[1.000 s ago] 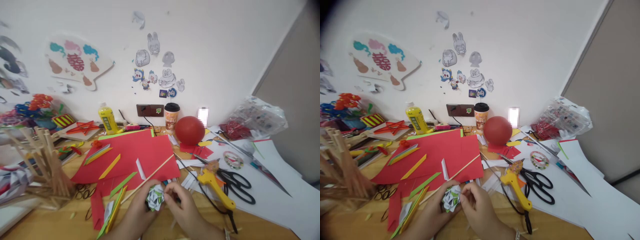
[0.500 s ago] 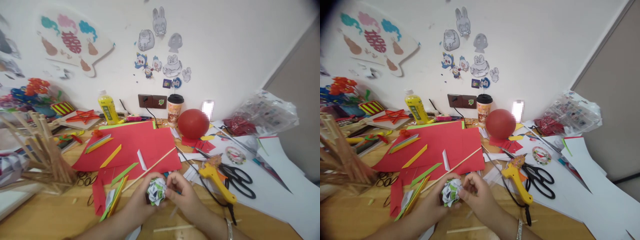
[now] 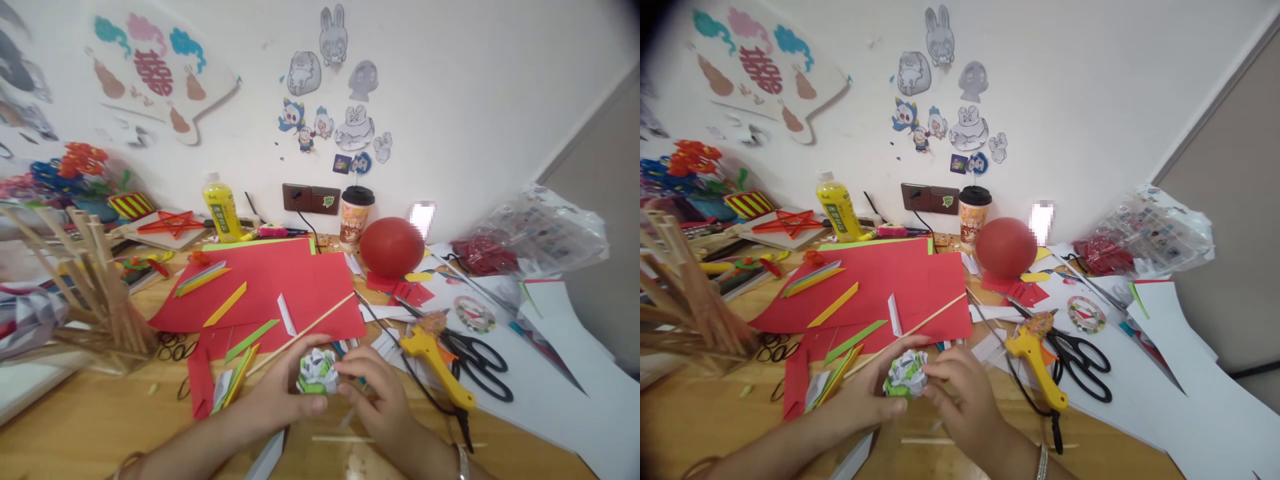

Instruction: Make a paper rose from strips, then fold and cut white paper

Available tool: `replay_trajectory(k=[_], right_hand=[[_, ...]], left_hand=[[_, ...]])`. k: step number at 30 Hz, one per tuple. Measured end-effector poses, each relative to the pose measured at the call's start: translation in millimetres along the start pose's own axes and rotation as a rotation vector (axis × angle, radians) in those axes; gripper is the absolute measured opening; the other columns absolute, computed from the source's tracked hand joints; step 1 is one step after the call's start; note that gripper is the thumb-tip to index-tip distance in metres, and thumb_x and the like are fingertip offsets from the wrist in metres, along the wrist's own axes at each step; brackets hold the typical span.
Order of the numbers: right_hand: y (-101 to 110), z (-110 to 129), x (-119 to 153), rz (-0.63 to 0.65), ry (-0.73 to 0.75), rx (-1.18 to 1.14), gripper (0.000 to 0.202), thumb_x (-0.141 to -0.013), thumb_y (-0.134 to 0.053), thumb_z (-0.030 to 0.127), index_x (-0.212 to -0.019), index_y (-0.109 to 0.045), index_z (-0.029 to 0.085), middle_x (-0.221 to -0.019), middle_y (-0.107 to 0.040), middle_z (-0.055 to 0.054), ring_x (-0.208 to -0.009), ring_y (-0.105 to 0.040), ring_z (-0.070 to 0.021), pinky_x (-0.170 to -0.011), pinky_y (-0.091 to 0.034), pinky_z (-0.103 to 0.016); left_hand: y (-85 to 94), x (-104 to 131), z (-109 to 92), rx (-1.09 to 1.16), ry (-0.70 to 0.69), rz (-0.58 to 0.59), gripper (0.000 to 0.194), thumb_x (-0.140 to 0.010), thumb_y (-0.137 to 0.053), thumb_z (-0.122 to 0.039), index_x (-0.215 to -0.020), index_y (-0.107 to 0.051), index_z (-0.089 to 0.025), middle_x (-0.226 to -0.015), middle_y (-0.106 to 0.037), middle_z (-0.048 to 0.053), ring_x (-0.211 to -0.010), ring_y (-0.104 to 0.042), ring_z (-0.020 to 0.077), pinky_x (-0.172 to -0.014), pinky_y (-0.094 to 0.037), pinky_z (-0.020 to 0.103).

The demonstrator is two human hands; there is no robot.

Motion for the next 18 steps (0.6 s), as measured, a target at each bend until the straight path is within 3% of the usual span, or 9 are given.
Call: replay_trajectory(k=[4, 10, 14, 18], right_hand=[[1, -1, 2, -0.052, -0.028, 0.079, 0.011, -0.083, -0.056, 0.018, -0.092, -0.061, 0.023, -0.079, -0.064, -0.003, -0.073, -0.06, -0.0161, -0.064, -0.048, -0.028], [-1, 1, 5, -0.056, -0.065, 0.22, 0.005, -0.082, -0.059, 0.021, -0.087, -0.059, 0.023, -0.081, -0.064, -0.003, -0.076, -0.059, -0.0173, -0.068, -0.046, -0.029], [-6, -6, 4, 0.003, -0.145, 0.136, 0.003, -0.082, -0.058, 0.022, -0.085, -0.058, 0.022, -0.082, -0.061, -0.002, -0.079, -0.056, -0.0163, -0.07, -0.044, -0.027], [-10, -18, 5, 0.034, -0.265, 0.02, 0.004, -0.083, -0.055, 0.025, -0.081, -0.055, 0.021, -0.079, -0.057, -0.001, -0.074, -0.053, -0.0152, -0.066, -0.043, -0.026]], left_hand=[[-1.2, -2, 0, 0.06, 0.017, -0.023, 0.046, -0.066, -0.069, -0.049, -0.1, -0.054, -0.021, -0.088, -0.059, 0.001, -0.081, -0.055, 0.0165, -0.074, -0.042, 0.028], [-0.9, 2, -3, -0.145, 0.021, -0.05, 0.036, -0.077, -0.055, -0.051, -0.095, -0.055, -0.02, -0.075, -0.056, -0.002, -0.069, -0.051, 0.0143, -0.069, -0.043, 0.027], [-0.1, 5, 0, -0.212, 0.03, -0.055, 0.033, -0.082, -0.051, -0.048, -0.102, -0.052, -0.022, -0.08, -0.056, -0.002, -0.077, -0.052, 0.0149, -0.075, -0.042, 0.027], [-2.0, 3, 7, -0.166, -0.022, -0.012, 0.044, -0.076, -0.06, -0.044, -0.112, -0.045, -0.023, -0.101, -0.057, 0.002, -0.094, -0.053, 0.0188, -0.083, -0.042, 0.031]])
Point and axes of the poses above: each hand's wrist, its own x-axis away from the middle knuckle, its own y-axis out of the back of the hand, z = x × y, the point moved 5 cm from there along -x, towards the middle knuckle
